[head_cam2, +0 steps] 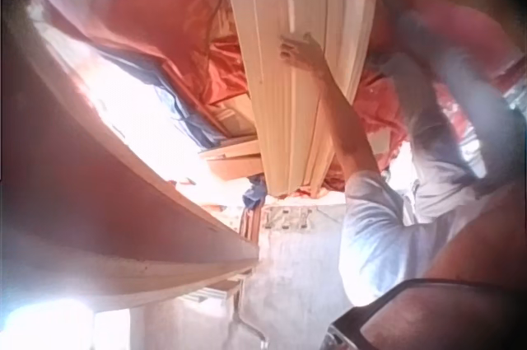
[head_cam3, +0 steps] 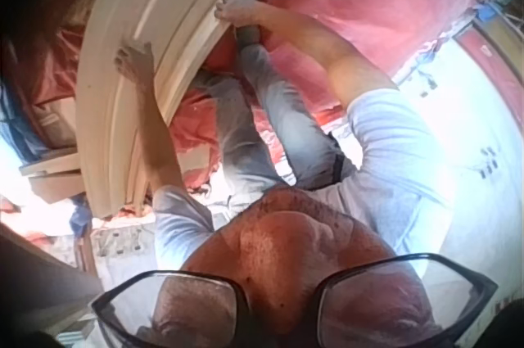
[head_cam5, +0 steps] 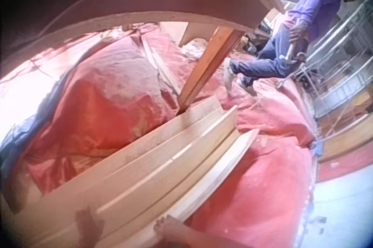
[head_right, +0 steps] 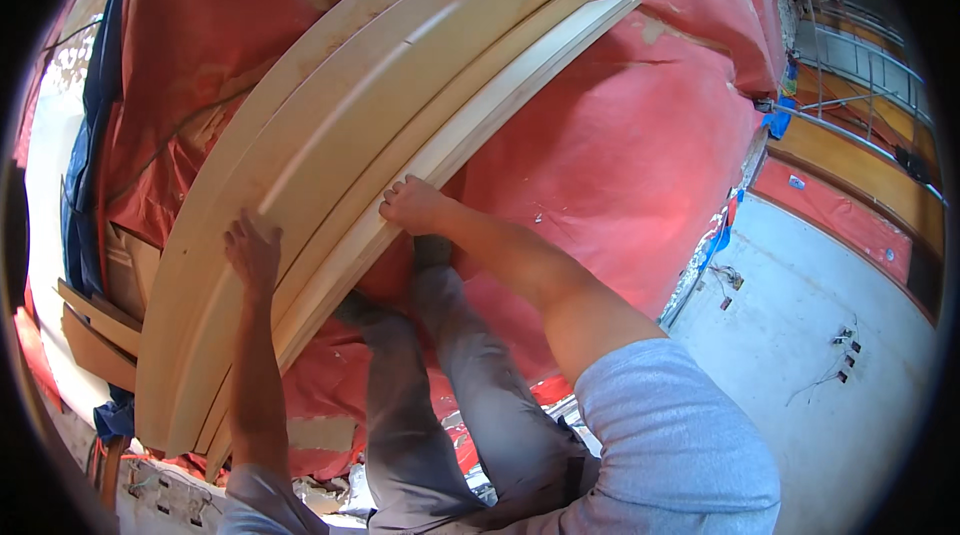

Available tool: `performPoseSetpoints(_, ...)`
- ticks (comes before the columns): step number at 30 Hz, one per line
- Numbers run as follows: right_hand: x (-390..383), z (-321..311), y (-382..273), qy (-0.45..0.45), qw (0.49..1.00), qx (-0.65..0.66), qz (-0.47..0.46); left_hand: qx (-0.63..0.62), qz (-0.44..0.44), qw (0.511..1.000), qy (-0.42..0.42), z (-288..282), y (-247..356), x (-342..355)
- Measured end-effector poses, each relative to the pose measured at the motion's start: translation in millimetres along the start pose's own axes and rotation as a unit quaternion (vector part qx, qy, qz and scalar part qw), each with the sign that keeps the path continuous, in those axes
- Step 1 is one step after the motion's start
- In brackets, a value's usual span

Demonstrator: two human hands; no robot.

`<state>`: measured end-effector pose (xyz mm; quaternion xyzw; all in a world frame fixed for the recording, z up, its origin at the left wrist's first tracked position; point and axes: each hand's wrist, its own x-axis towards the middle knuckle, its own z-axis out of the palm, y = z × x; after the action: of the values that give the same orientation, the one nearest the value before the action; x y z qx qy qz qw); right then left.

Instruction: The person constructs a wooden assembly by aligning thin strips of wood on a larger plywood board, securing a small block with a drill, and then handling and organizing several long curved wooden panels.

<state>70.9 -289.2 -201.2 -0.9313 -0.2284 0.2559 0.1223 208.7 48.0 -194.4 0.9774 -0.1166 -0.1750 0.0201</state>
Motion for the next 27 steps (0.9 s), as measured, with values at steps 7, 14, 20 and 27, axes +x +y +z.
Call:
performPoseSetpoints(7, -5, 24, 6, -0.006, 1.000, 0.005, -0.020, -0.016, 0.129, 0.971, -0.201, 11, 25, -102)
performPoseSetpoints(14, -10, 7, -11, 0.001, 0.999, -0.027, -0.022, -0.131, 0.122, 0.974, -0.137, 44, 2, -107)
performPoseSetpoints(20, -16, 7, -15, 0.106, 0.993, -0.051, -0.021, -0.166, 0.081, 0.960, -0.209, -12, -4, -89)
performPoseSetpoints(27, -58, -58, -60, 0.184, 0.979, -0.088, -0.019, -0.268, 0.070, 0.939, -0.205, -68, -9, -105)
